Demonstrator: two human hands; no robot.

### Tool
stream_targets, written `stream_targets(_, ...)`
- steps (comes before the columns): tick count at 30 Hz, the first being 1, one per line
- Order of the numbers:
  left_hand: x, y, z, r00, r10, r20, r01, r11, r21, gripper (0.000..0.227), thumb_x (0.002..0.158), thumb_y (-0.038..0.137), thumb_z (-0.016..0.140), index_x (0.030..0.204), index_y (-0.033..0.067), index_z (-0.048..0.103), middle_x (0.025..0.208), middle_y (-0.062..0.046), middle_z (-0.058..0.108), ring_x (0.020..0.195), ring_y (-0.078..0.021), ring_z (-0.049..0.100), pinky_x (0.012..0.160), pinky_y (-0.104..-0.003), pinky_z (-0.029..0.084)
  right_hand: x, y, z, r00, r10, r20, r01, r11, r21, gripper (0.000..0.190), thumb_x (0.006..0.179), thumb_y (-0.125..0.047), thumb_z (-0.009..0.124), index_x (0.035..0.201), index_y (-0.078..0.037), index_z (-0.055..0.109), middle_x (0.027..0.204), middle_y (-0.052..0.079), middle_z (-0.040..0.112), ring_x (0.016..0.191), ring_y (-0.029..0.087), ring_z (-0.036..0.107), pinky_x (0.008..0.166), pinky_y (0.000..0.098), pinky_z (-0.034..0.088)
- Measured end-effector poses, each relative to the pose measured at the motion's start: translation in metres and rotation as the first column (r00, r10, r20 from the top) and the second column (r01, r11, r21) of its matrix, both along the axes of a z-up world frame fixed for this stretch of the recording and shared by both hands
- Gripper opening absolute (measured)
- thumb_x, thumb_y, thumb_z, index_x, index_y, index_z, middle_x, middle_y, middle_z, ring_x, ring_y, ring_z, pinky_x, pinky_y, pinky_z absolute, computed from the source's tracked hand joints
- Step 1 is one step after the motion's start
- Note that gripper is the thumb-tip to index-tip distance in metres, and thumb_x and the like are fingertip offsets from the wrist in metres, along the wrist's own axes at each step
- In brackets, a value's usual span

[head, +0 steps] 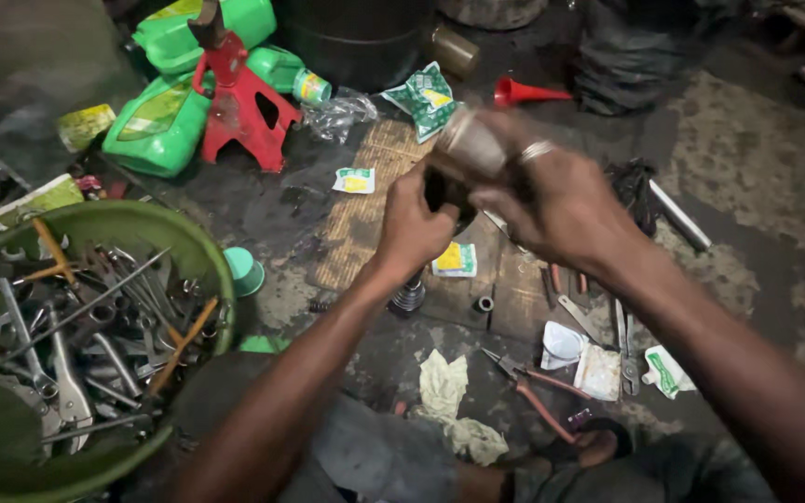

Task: The person applies grease to a mechanical shaft, inserts a metal ring, and uses a cylindrical tool and hammer to press-fit the ring onto the shaft. The person then hammers the shaft directly to seat the ring further.

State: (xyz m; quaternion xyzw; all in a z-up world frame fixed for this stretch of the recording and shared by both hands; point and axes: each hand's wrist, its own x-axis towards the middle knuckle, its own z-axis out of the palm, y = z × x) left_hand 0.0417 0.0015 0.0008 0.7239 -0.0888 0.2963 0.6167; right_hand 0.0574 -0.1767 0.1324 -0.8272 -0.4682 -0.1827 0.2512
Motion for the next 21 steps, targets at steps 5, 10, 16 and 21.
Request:
stream_targets(5,-0.001,-0.006,-0.003,0.997,-0.071,-0.004,0.070,0.991,-0.117,0.035,0.083,-0.001,0.070,0.117,0.0014,0.065,0.100,-0.008,0.073,0.095,-0.0136,0.069,0.087,-0.029,0.056,0.003,-0.002,0.000,0.999,-0.006,-0.033,0.009,0.997,0.079,0.072,0.100,-0.024,0.077,0.158,-0.012,0.034,0.119,0.022,0.073,0.103,0.032,0.078,0.088,0.0411,0.063)
stream_targets(10,-0.006,0.003,0.003,0.999,-0.035,-0.029,0.034,0.998,-0.054,0.036,0.079,-0.006,0.063,0.115,0.0011,0.066,0.098,-0.008,0.075,0.094,-0.0145,0.071,0.088,-0.030,0.057,-0.001,0.002,-0.006,0.999,-0.040,-0.021,0.036,0.988,-0.151,0.082,0.088,-0.026,0.083,0.154,-0.011,0.037,0.113,0.026,0.072,0.097,0.042,0.071,0.082,0.0482,0.059)
stream_targets(16,-0.005,-0.001,0.001,0.992,-0.115,-0.042,0.107,0.979,-0.172,0.036,0.083,-0.004,0.069,0.118,0.0032,0.065,0.105,-0.007,0.073,0.098,-0.0132,0.068,0.089,-0.030,0.056,-0.004,0.005,-0.003,0.999,-0.031,-0.023,0.036,0.979,0.199,0.071,0.105,-0.025,0.078,0.159,-0.013,0.032,0.128,0.022,0.071,0.104,0.029,0.078,0.086,0.0400,0.067)
stream_targets(21,-0.009,0.001,0.008,0.989,-0.087,-0.118,0.084,0.996,-0.029,0.029,0.085,-0.006,0.068,0.112,0.0025,0.067,0.104,-0.008,0.075,0.099,-0.0157,0.072,0.091,-0.031,0.059,-0.003,-0.002,-0.004,0.974,-0.118,-0.191,0.098,0.989,-0.111,0.080,0.089,-0.028,0.080,0.155,-0.019,0.036,0.114,0.023,0.074,0.096,0.035,0.076,0.084,0.0466,0.063)
